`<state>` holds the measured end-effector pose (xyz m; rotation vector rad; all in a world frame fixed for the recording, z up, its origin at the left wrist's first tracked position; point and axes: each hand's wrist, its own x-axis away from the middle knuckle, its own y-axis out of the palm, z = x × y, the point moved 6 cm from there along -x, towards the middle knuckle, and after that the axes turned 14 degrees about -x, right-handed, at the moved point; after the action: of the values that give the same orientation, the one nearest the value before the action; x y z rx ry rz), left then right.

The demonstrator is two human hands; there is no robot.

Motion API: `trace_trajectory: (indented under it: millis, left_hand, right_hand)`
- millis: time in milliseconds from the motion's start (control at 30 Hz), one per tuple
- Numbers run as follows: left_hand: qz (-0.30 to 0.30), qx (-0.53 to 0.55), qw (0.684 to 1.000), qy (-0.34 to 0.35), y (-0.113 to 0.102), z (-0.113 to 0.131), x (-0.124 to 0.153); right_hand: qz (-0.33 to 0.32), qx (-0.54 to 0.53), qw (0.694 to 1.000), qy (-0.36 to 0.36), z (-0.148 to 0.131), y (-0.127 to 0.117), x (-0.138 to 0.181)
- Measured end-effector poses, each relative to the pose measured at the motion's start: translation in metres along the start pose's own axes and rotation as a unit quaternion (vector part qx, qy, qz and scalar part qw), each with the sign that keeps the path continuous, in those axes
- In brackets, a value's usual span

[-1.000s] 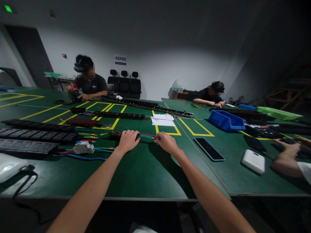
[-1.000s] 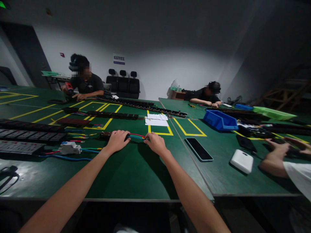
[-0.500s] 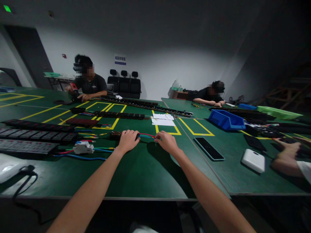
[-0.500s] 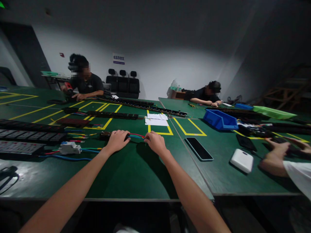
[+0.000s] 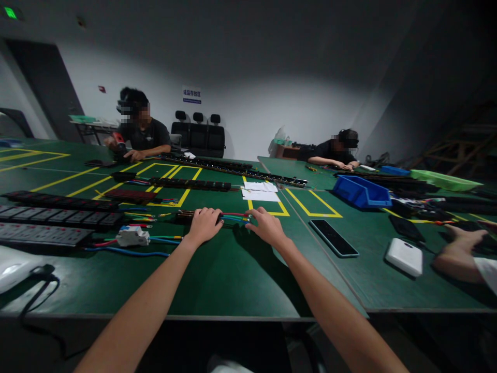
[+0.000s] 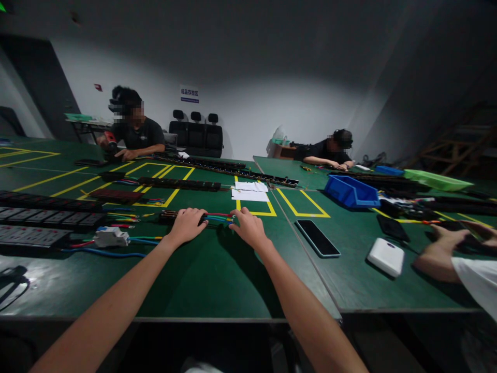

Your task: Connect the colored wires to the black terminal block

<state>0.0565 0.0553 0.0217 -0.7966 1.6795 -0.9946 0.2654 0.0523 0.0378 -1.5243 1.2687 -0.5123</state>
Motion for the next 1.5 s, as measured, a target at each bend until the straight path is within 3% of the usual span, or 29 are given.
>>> trace_trajectory:
  millis: [400, 800, 1500]
  left_hand:
    - [-0.002, -0.004, 1.0, -0.001, -0.0014, 0.0007, -0.0001]
    - [0.001, -0.011, 1.0, -0.002, -0.0011, 0.0002, 0.0007]
    - [-0.007, -0.001, 1.0, -0.008, -0.0013, 0.0003, -0.0004]
  right_hand:
    - [-0.031, -0.008, 0.999, -0.004, -0.0031, 0.0017, -0.0008]
    - [0.005, -0.022, 1.0, -0.004, -0.0033, -0.0009, 0.0004]
    - [0.0, -0.034, 0.999, 0.007, 0.0033, 0.0024, -0.0028]
